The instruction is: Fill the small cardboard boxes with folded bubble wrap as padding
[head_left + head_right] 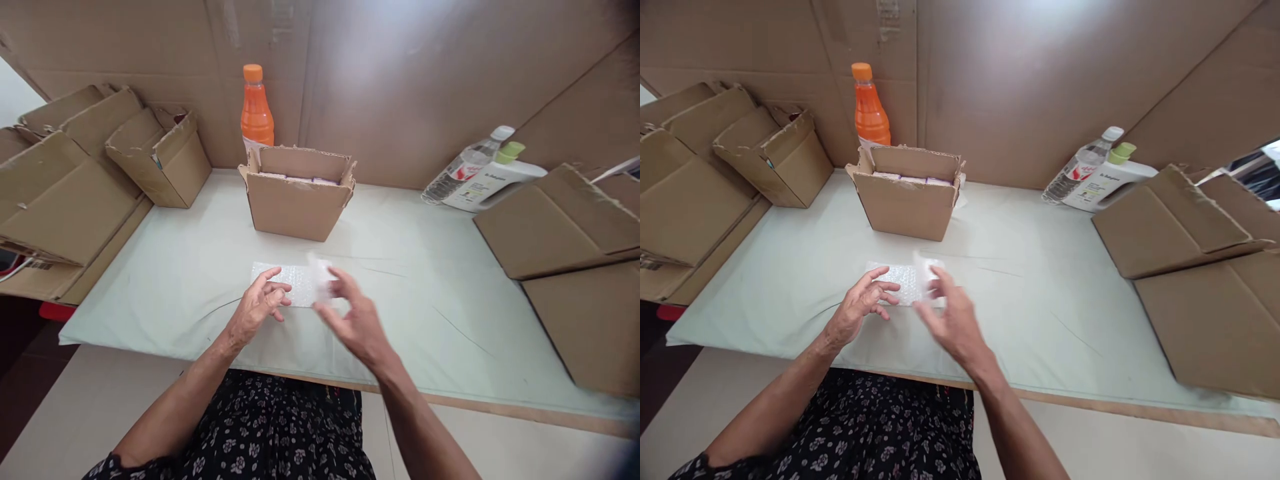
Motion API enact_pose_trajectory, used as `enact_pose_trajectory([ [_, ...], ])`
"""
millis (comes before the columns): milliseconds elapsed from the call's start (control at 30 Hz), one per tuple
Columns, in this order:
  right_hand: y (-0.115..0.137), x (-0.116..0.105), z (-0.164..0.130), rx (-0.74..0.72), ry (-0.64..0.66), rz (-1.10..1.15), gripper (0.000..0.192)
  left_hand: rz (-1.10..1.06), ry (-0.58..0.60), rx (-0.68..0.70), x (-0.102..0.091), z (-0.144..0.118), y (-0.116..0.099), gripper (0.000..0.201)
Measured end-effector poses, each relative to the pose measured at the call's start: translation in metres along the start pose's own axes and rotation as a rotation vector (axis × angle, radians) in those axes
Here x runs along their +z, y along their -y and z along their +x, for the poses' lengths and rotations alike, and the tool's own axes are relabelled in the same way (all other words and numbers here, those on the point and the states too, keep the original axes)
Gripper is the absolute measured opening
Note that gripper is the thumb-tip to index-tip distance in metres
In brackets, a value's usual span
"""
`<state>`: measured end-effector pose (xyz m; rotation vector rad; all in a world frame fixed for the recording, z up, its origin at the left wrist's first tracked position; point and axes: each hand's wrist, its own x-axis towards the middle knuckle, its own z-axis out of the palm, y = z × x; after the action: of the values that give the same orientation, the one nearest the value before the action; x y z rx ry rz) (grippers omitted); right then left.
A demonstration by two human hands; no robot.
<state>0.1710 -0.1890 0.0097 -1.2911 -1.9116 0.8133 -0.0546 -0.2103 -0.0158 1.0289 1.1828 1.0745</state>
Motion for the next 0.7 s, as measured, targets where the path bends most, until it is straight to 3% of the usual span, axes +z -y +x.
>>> enact_pose_trajectory([
  [67,0.011,0.021,0.005,-0.080,0.152,0.054,0.065,0.026,-0.035,-0.028,0.000,0.009,-0.002,0.076],
  [133,0.007,0.032,0.011,-0.106,0.160,0.040,0.057,0.210,-0.140,-0.031,-0.004,0.019,0.000,0.068],
  [233,-0.017,0.034,0.020,-0.114,0.108,-0.156,0.043,0.665,-0.234,0.007,-0.012,0.029,0.009,0.055],
  [300,-0.037,0.036,0.025,-0.124,0.154,-0.345,0.036,0.947,-0.233,-0.001,-0.017,0.031,0.015,0.054],
  [400,-0.057,0.046,0.025,-0.139,0.199,-0.541,0.031,1.126,-0.248,-0.024,-0.023,0.025,0.018,0.055],
  [467,-0.063,0.053,0.022,-0.164,0.164,-0.592,0.033,1.141,-0.328,0.068,-0.026,0.021,0.015,0.055],
  [533,-0.065,0.058,0.019,-0.190,0.132,-0.605,0.034,1.157,-0.394,0.243,-0.026,0.018,0.012,0.050],
  [600,-0.066,0.059,0.017,-0.208,0.125,-0.599,0.034,1.192,-0.346,0.382,-0.021,0.019,0.012,0.041],
  [700,-0.068,0.057,0.016,-0.214,0.130,-0.544,0.034,1.288,-0.197,0.378,-0.013,0.023,0.022,0.026],
])
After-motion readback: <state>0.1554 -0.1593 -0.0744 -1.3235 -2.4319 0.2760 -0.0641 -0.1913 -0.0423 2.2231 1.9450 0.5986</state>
